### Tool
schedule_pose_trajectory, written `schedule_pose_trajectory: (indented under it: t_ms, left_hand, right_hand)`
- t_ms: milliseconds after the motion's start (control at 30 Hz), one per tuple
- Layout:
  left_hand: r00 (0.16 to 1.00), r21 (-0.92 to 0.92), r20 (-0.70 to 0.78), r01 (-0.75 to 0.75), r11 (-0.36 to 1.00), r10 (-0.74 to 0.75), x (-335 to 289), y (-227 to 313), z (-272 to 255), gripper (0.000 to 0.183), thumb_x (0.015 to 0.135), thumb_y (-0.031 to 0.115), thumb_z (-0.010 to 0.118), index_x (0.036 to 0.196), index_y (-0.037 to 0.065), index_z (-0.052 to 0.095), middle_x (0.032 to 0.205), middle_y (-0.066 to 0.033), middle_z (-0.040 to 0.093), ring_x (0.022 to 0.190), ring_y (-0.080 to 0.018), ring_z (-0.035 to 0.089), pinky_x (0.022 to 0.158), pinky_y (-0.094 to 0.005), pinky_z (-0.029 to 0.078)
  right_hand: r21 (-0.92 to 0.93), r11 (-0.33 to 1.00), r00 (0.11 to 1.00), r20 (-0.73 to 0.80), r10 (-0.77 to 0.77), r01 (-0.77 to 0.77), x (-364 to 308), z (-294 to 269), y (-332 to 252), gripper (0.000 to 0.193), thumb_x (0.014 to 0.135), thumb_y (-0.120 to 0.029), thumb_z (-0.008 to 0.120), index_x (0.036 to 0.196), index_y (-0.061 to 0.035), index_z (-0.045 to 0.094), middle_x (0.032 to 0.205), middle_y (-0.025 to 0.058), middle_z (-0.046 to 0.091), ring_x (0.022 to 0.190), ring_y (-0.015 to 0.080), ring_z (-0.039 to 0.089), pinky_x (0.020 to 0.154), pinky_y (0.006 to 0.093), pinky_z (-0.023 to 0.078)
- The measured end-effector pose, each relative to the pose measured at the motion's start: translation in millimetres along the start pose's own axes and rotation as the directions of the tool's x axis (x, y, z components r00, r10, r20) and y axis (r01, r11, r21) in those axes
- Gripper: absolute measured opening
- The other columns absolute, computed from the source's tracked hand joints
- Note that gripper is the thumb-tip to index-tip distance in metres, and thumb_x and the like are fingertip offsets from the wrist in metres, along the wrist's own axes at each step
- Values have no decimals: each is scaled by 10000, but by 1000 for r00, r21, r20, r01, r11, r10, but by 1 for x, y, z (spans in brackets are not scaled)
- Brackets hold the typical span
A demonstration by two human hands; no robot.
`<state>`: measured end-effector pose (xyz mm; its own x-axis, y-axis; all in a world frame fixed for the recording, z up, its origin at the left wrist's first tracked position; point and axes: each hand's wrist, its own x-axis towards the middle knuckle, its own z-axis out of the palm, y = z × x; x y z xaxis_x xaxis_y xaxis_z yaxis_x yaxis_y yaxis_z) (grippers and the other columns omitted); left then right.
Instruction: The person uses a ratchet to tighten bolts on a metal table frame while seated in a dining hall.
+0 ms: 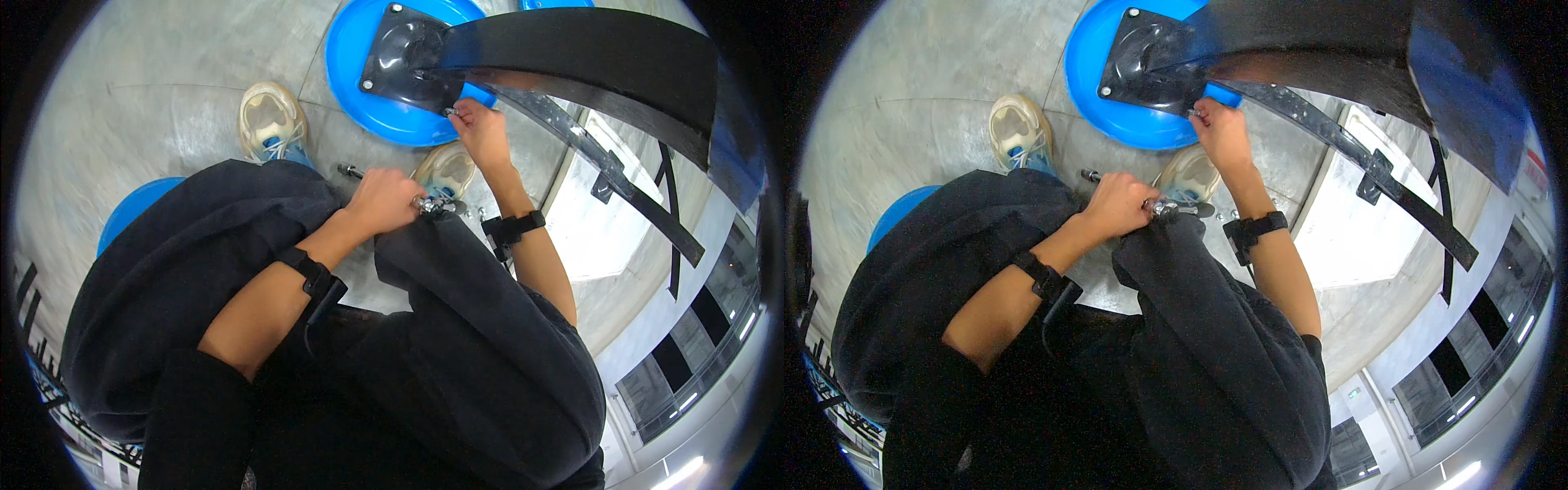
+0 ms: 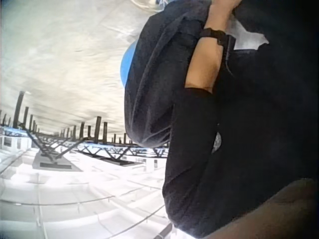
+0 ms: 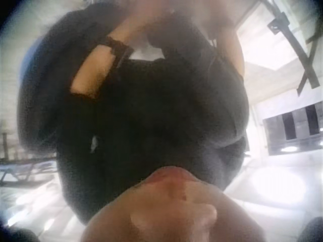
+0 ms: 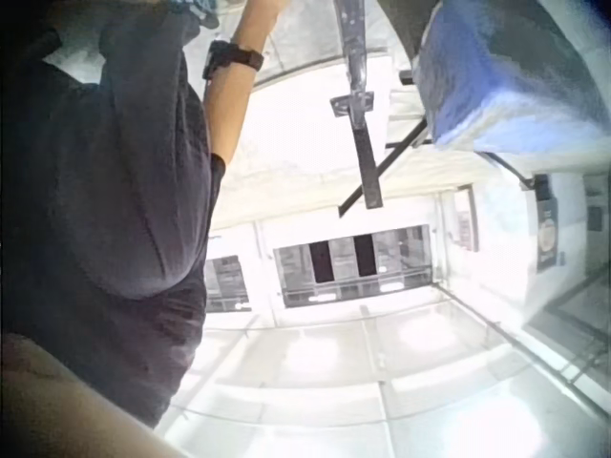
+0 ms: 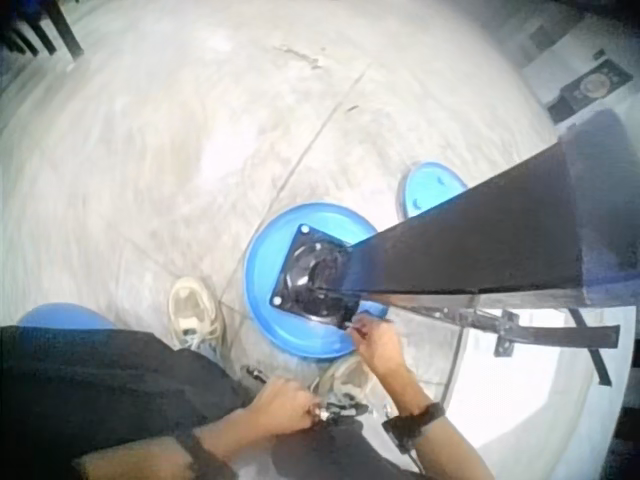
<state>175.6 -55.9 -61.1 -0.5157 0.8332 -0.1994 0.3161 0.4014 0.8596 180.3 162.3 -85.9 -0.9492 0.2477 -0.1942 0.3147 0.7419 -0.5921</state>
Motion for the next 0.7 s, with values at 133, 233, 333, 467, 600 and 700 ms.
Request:
schedule_pose_trajectory:
  t_ms: [133, 233, 333, 467, 600, 700]
  left_hand:
    - [998, 25, 60, 29, 999, -31, 2, -1, -2, 154, 629, 114, 611, 752, 114, 705, 632, -161, 604, 627, -350, 599, 585, -460, 468]
    - [999, -1, 19, 47, 999, -47, 2, -4, 1, 162, 625, 119, 614, 758, 117, 707, 647, -166, 609, 638, -353, 601, 593, -456, 472]
    - [996, 23, 72, 59, 998, -60, 4, -5, 2, 161, 624, 123, 617, 758, 116, 706, 663, -168, 614, 646, -354, 603, 598, -453, 474]
    - [988, 17, 118, 94, 995, -95, 5, -4, 2, 149, 661, 155, 626, 779, 145, 717, 696, -162, 629, 688, -354, 613, 641, -468, 479]
    - [989, 21, 111, 98, 995, -100, 4, -6, 3, 157, 662, 151, 628, 789, 138, 718, 701, -158, 632, 691, -351, 615, 646, -465, 484]
    - [996, -12, 52, 71, 997, -70, 3, -6, 4, 127, 632, 101, 606, 730, 89, 685, 662, -169, 611, 655, -359, 597, 598, -458, 469]
  right_hand:
    - [4, 1000, 999, 50, 8, -8, 1, 4, 4, 186, 727, -64, 684, 891, -8, 617, 779, 159, 647, 722, 302, 645, 647, 362, 516]
    - [-50, 999, 996, 93, 16, -11, 4, 3, 0, 176, 735, -59, 671, 898, -20, 619, 780, 170, 642, 730, 324, 636, 650, 381, 511]
    - [-134, 991, 996, 90, -9, 21, 5, 5, 0, 170, 740, -57, 663, 903, -27, 624, 778, 179, 639, 729, 343, 628, 649, 400, 509]
    - [-98, 994, 996, 78, -43, 50, 6, 6, 3, 170, 741, -61, 656, 908, -36, 635, 772, 183, 638, 727, 350, 626, 641, 415, 508]
    - [-100, 994, 996, 77, -44, 52, 5, 5, 0, 167, 741, -65, 650, 907, -41, 644, 762, 183, 636, 719, 349, 625, 641, 410, 509]
    - [-103, 991, 996, 47, -77, 82, 3, 5, -2, 166, 740, -63, 653, 904, -37, 647, 761, 183, 637, 718, 349, 625, 650, 407, 508]
